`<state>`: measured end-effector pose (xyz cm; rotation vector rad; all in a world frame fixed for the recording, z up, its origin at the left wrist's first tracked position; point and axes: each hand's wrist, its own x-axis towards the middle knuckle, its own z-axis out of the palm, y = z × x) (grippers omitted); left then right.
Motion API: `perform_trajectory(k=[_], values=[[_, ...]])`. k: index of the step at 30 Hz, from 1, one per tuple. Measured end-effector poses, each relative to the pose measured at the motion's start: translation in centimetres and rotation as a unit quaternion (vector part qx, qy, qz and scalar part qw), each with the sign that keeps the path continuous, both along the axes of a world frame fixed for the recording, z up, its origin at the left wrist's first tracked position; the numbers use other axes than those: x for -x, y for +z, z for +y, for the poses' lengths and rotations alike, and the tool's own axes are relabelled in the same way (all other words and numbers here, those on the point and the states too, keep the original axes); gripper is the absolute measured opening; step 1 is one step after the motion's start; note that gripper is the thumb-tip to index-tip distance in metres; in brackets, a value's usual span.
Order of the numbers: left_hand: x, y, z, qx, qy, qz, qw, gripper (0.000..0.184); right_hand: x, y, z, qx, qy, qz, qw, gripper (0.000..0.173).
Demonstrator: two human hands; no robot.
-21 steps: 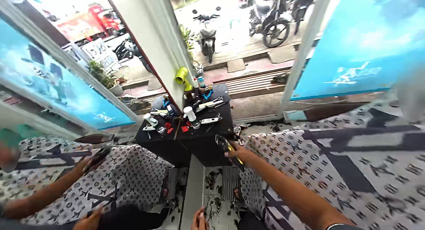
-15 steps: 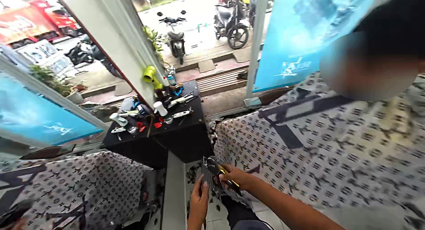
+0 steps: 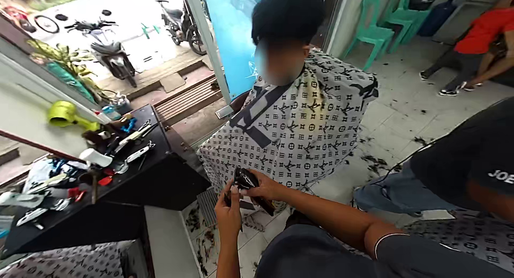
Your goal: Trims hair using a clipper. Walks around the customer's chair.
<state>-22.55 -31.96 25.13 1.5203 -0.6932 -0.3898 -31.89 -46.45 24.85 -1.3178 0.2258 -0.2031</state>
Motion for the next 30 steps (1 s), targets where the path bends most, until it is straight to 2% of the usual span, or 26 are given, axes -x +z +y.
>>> perform_trajectory(k=[7,9,12,15,17,20,23,27,30], values=[[4.5,1.3,-13.3,0.023,-0.051,-0.046,0.997,0.039,7.7,3.0,-12.0,0.055,-0.019,0.062,0.996,0.059],[5.4,1.6,-18.0,0.015,-0.048,-0.072,0.996,0.037,9.8,3.8,-16.6,0.161,-0.01,0.096,0.982,0.065],[6.9,2.3,-24.3,-0.028,-0.027,-0.117,0.992,0.037,12.8,5.6,-22.7,0.36,-0.004,0.154,0.92,0.074],[8.1,3.8,-28.8,-0.054,-0.019,-0.159,0.986,0.03,14.8,7.2,-27.7,0.443,0.006,0.178,0.879,0.069],[8.3,4.6,-31.1,-0.047,-0.029,-0.179,0.982,0.026,15.5,7.9,-30.2,0.459,-0.006,0.152,0.875,0.069],[8.0,5.1,-33.7,-0.006,-0.04,-0.189,0.981,0.02,15.5,8.5,-32.6,0.421,-0.045,0.102,0.9,0.075],[6.4,5.4,-35.5,0.035,-0.042,-0.159,0.986,0.022,14.0,8.9,-34.3,0.294,-0.082,0.054,0.951,0.076],[4.1,5.0,-38.0,0.039,-0.046,-0.029,0.998,0.027,10.8,10.4,-35.1,0.074,-0.101,0.011,0.992,0.054],[3.8,5.3,-39.9,0.062,-0.073,0.061,0.994,0.026,8.6,11.0,-35.8,0.003,-0.096,-0.04,0.995,0.045]])
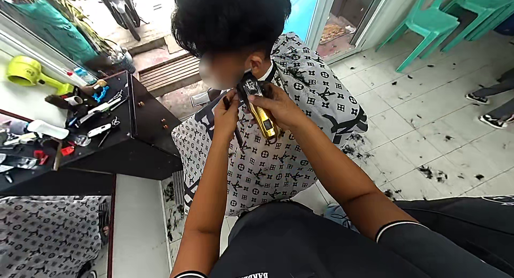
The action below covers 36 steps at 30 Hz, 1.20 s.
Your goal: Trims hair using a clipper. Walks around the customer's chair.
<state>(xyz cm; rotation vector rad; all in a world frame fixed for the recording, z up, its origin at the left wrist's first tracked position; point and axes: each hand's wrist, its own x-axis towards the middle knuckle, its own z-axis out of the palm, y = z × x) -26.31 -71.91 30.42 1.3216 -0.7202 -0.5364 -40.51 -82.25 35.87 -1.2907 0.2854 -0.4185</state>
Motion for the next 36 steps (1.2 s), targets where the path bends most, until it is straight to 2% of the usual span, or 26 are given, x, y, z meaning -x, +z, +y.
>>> perform_trajectory(k=[3,8,17,36], values=[[-0.2,0.1,-1.4,0.018,-0.031,0.027,0.999,0.021,-1.6,0.5,-0.2,-0.027,-0.014,-0.022,0.999,0.042],[-0.7,-0.1,-2.5,0.077,-0.062,0.01,0.995,0.02,-2.4,0.8,-0.4,-0.051,-0.025,-0.028,0.998,0.039],[-0.9,0.0,-2.6,0.077,-0.08,0.013,0.994,0.033,-2.9,0.6,-0.4,-0.076,-0.037,-0.045,0.995,0.036],[-1.2,0.3,-2.9,0.071,-0.071,0.022,0.995,0.026,-3.2,0.5,-0.8,-0.047,-0.049,-0.061,0.996,0.039]])
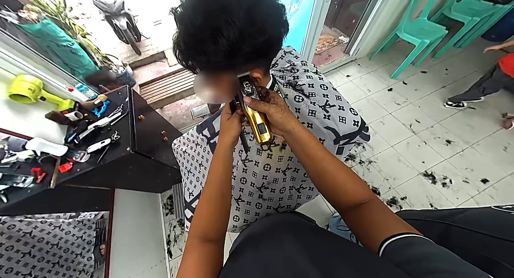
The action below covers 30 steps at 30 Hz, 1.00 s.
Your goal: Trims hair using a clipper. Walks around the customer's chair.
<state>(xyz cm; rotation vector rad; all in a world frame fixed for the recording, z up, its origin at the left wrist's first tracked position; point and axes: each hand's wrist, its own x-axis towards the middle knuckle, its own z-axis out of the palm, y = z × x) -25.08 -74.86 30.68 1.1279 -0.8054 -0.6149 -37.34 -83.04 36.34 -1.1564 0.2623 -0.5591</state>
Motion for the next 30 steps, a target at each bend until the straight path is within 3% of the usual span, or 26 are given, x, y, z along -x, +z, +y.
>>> perform_trajectory(k=[5,9,12,19,23,26,30], values=[[0.1,0.0,0.2,0.002,-0.002,-0.003,1.0,0.028,-0.1,-0.2,0.1,-0.009,-0.003,-0.006,1.0,0.038],[0.1,0.1,0.3,-0.011,0.001,0.0,1.0,0.025,0.3,-0.6,0.1,0.0,0.008,-0.015,1.0,0.047],[0.0,0.4,0.2,-0.017,0.003,-0.009,1.0,0.027,0.7,-0.5,0.3,-0.016,0.024,-0.005,1.0,0.036],[-0.2,0.1,0.2,-0.002,-0.006,0.001,1.0,0.027,0.0,-0.2,-0.1,-0.012,0.017,-0.019,1.0,0.033],[-0.1,0.3,0.2,-0.008,-0.007,0.006,1.0,0.028,-0.2,-0.8,0.3,0.005,-0.005,-0.062,0.998,0.044],[-0.3,0.6,0.6,-0.008,-0.016,0.01,1.0,0.031,1.1,-1.8,2.0,-0.044,0.026,-0.062,0.997,0.048],[-1.4,0.7,1.3,-0.008,-0.055,-0.02,0.998,0.037,3.4,-3.1,4.1,-0.15,0.12,0.057,0.98,0.05]])
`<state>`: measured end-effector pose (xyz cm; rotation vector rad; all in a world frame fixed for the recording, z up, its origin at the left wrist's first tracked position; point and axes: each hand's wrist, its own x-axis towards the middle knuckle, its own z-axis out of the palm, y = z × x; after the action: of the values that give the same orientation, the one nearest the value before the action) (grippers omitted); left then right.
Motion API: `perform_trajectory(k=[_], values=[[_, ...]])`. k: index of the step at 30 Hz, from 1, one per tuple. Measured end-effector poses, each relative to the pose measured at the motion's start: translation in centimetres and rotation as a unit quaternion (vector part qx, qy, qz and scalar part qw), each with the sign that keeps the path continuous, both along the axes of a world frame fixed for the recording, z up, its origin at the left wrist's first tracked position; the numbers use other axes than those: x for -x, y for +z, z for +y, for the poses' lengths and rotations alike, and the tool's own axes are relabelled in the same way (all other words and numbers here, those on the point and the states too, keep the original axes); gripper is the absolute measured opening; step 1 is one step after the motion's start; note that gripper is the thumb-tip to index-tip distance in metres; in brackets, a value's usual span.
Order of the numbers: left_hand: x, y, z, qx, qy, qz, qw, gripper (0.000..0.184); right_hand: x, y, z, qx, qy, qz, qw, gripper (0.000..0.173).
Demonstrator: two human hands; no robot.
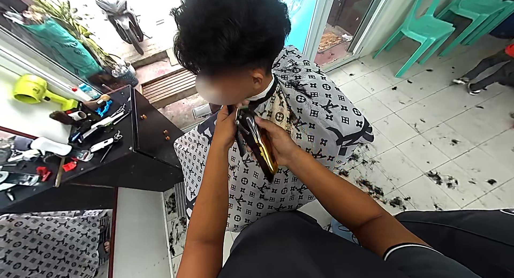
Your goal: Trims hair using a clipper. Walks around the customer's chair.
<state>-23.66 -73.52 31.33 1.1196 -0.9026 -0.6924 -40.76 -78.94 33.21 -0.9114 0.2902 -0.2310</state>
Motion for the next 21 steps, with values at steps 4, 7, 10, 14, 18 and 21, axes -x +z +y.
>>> perform_trajectory(k=[4,7,10,14,18,21], values=[[0.1,0.3,0.4,-0.023,0.013,0.006,1.0,0.034,-0.3,0.6,-0.9,0.071,-0.007,-0.02,0.997,0.04],[0.7,0.5,0.1,-0.021,0.014,0.02,0.999,0.027,-1.5,2.5,-2.2,0.162,-0.061,0.006,0.985,0.036],[1.0,0.5,-0.1,-0.028,0.026,0.018,0.999,0.023,-2.6,3.4,-3.5,0.226,-0.093,0.011,0.97,0.039],[1.1,0.2,-0.4,-0.028,0.032,0.02,0.999,0.025,-3.2,3.0,-4.4,0.194,-0.095,-0.055,0.975,0.042],[0.9,-0.3,-0.6,-0.021,0.035,0.032,0.999,0.023,-3.4,2.8,-4.5,0.169,-0.103,-0.066,0.978,0.041],[0.7,-0.3,-0.7,-0.019,0.033,0.03,0.999,0.024,-3.5,2.8,-4.6,0.155,-0.101,-0.069,0.98,0.039]])
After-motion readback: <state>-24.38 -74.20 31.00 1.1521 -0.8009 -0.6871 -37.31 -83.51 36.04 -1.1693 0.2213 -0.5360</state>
